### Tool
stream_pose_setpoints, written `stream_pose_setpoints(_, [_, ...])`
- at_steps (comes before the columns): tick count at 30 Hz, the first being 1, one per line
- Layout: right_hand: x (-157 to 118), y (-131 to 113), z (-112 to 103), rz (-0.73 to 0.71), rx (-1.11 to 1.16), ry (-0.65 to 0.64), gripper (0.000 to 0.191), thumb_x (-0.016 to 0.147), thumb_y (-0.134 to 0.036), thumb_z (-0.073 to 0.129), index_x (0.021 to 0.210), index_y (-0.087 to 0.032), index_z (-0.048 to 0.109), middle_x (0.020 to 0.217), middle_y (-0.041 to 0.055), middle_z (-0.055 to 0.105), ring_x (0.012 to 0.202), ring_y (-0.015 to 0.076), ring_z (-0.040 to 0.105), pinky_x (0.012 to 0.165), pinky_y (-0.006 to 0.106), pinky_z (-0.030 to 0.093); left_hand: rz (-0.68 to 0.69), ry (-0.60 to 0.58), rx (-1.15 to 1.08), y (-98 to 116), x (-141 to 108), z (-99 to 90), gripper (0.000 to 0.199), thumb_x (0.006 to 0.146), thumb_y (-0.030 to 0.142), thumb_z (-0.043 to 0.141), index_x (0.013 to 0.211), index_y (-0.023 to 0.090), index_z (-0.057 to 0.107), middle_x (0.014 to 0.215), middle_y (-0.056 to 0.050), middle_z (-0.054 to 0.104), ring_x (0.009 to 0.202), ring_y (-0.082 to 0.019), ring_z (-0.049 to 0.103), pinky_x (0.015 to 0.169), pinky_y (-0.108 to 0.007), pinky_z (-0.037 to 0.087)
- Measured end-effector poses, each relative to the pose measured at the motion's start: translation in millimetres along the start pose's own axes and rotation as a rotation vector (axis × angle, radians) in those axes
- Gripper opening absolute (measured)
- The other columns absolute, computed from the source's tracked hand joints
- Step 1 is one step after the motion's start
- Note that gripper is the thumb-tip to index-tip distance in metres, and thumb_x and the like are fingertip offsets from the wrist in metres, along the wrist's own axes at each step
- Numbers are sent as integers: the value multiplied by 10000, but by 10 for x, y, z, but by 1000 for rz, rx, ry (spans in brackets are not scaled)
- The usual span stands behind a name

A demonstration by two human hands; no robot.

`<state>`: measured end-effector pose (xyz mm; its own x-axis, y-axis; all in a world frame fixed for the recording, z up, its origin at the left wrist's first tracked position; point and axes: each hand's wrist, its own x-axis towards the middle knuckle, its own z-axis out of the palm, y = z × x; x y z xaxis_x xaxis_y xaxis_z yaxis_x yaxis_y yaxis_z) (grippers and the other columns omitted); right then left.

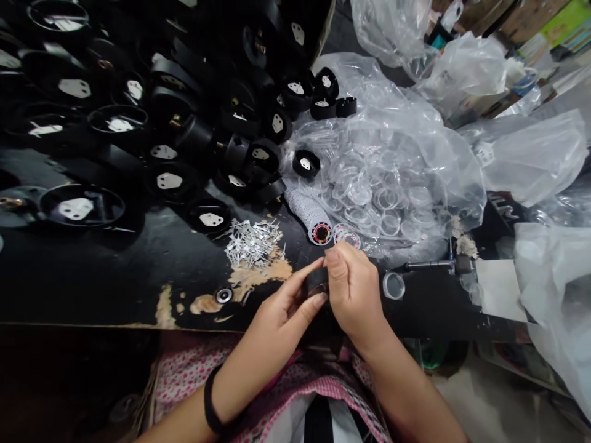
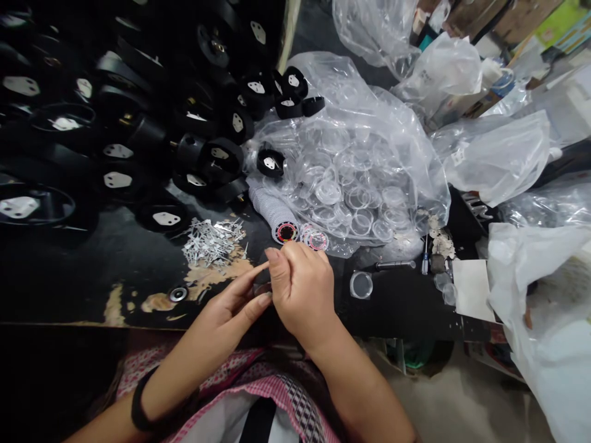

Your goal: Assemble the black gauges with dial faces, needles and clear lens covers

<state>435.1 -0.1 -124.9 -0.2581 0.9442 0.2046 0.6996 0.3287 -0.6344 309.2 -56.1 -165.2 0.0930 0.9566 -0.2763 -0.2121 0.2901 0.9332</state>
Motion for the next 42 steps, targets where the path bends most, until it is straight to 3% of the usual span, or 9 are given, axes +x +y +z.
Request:
stream_pose_setpoints(9, [11,82,88,-38,137,107,417,1044,-323,313,670,-222,465,620,-5,522,592,129,513,629,284,387,91,-48,285,47,-54,-25,493,964,399,575,1438,270,528,1460,-40,612,1334,-220,567,1143,-343,395])
stream_pose_setpoints(12, [41,65,65,6,217,60,454,1049,-390,346,639,-221,445,581,-29,469,545,113,472,594,270,370,82,-61,241,79,-64,-32,489,975,402,555,1451,295,510,1465,-23,608,1353,-212,548,1135,-325,399])
stream_pose_setpoints(20, [87,12,200,-8,190,98,466,1051,-398,296,646,-221,444,584,-20,481,548,115,481,593,272,380,167,121,305,33,-69,-37,339,948,352,608,1274,271,653,1291,-31,723,1166,-225,677,1020,-305,494])
stream_pose_setpoints(23, [94,-33,190,4,257,-1,474,1051,-444,327,677,-214,504,622,-14,535,609,124,538,641,273,417,71,167,143,71,-69,-165,334,901,362,681,1227,288,696,1289,-22,722,1188,-234,665,1032,-314,495])
stream_pose_setpoints(28, [81,-183,100,-30,338,-229,382,968,-561,526,1087,-214,629,1017,41,668,841,157,614,754,294,466,-101,339,-434,252,-160,-344,302,900,446,673,1150,287,736,1237,-26,745,1158,-223,680,1007,-327,531])
stream_pose_setpoints(31, [70,-272,109,-86,232,-359,384,940,-583,563,997,-207,612,914,22,654,795,167,582,729,312,424,-143,354,-523,286,-214,-330,347,861,495,702,1134,285,748,1242,-33,742,1177,-244,667,974,-332,554])
stream_pose_setpoints(34, [75,-335,92,-105,130,-416,305,947,-490,586,871,-195,573,813,0,628,726,156,543,691,317,364,-145,327,-467,278,-223,-357,383,864,509,696,1193,315,722,1304,-12,711,1232,-227,628,975,-297,536])
stream_pose_setpoints(37, [87,-360,18,-136,77,-488,292,888,-404,660,746,-196,512,713,-35,583,646,126,496,655,309,314,-2,271,-201,301,-191,-474,400,899,466,674,1286,364,663,1362,16,668,1234,-189,603,1017,-260,473])
stream_pose_setpoints(42, [73,-343,-40,-157,125,-489,337,921,-465,622,744,-201,511,724,-38,591,648,113,496,656,295,322,42,243,97,306,-171,-555,322,944,546,555,1003,269,710,958,-16,706,883,-184,637,877,-286,490])
